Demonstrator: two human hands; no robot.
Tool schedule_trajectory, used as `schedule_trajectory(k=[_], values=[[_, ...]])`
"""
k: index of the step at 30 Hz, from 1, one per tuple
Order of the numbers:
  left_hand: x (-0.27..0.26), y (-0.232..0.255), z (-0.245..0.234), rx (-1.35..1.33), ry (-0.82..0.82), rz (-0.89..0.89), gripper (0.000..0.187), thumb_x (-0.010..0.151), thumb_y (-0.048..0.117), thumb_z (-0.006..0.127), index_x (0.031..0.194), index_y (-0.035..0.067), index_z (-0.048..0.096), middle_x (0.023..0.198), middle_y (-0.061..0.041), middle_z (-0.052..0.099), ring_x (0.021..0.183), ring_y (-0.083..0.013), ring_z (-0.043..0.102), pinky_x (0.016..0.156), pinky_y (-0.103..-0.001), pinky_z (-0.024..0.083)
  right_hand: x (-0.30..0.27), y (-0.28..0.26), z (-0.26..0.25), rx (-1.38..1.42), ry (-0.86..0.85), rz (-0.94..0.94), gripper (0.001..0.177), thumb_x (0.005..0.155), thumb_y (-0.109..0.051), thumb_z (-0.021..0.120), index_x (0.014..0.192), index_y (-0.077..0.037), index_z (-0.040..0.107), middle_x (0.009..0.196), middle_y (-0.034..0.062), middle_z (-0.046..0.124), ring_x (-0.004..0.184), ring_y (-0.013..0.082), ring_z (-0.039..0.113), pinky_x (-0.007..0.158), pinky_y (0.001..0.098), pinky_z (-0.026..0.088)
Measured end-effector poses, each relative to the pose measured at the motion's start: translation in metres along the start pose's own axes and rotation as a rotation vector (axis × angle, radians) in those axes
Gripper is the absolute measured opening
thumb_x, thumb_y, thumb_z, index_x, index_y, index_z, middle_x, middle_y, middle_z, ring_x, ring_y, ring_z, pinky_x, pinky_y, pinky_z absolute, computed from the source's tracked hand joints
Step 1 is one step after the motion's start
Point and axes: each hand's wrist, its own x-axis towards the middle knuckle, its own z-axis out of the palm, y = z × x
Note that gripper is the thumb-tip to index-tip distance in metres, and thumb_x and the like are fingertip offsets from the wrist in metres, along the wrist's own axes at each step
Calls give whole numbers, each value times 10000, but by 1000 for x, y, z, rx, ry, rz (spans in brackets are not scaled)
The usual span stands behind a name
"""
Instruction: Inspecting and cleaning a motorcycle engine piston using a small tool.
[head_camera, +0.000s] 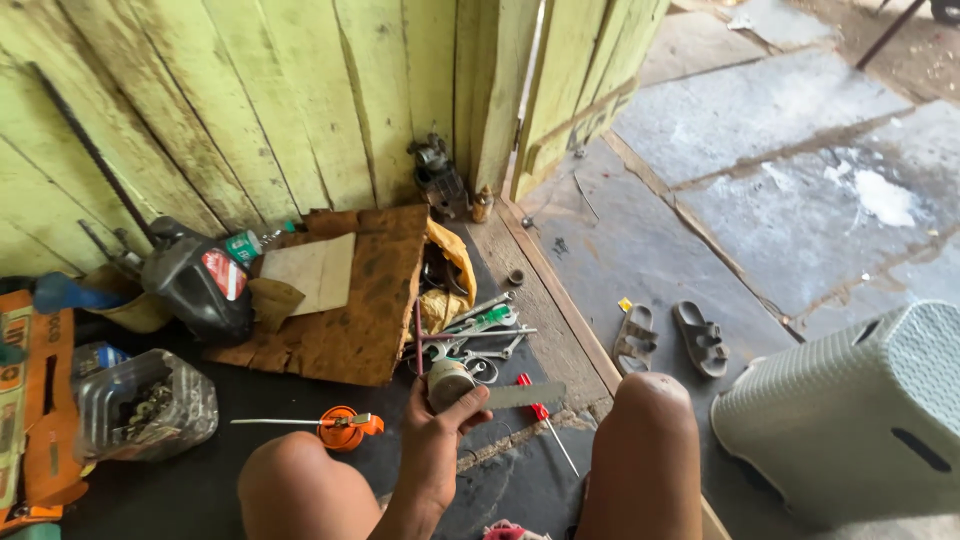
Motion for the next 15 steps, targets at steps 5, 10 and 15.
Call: schedule_trajectory(k=[5, 10, 15], values=[[-6, 22, -5, -41, -72, -17, 417, 764, 56, 810, 1132, 35, 614, 930, -72, 667, 770, -166, 688, 672, -326, 608, 64, -36, 72, -29, -10, -24, 491, 1091, -398, 592, 1359, 12, 560, 1261, 219, 610, 1168, 327, 637, 927, 440, 487], [12, 35, -7, -71, -139, 25, 320, 778, 32, 803, 1061, 33, 655, 902, -66, 672, 733, -157, 676, 633, -306, 604, 65, -176, 240, -41, 33, -31, 481, 1090, -380, 606, 1355, 20, 563, 1259, 219, 609, 1169, 322, 640, 924, 433, 485], [30, 48, 8, -120, -170, 48, 270, 790, 41, 795, 1025, 42, 661, 889, -59, 693, 710, -149, 683, 629, -295, 607, 30, -337, 386, 180, -189, -65, 351, 1044, -239, 559, 1344, -57, 559, 1250, 96, 641, 1144, 211, 657, 880, 345, 545]])
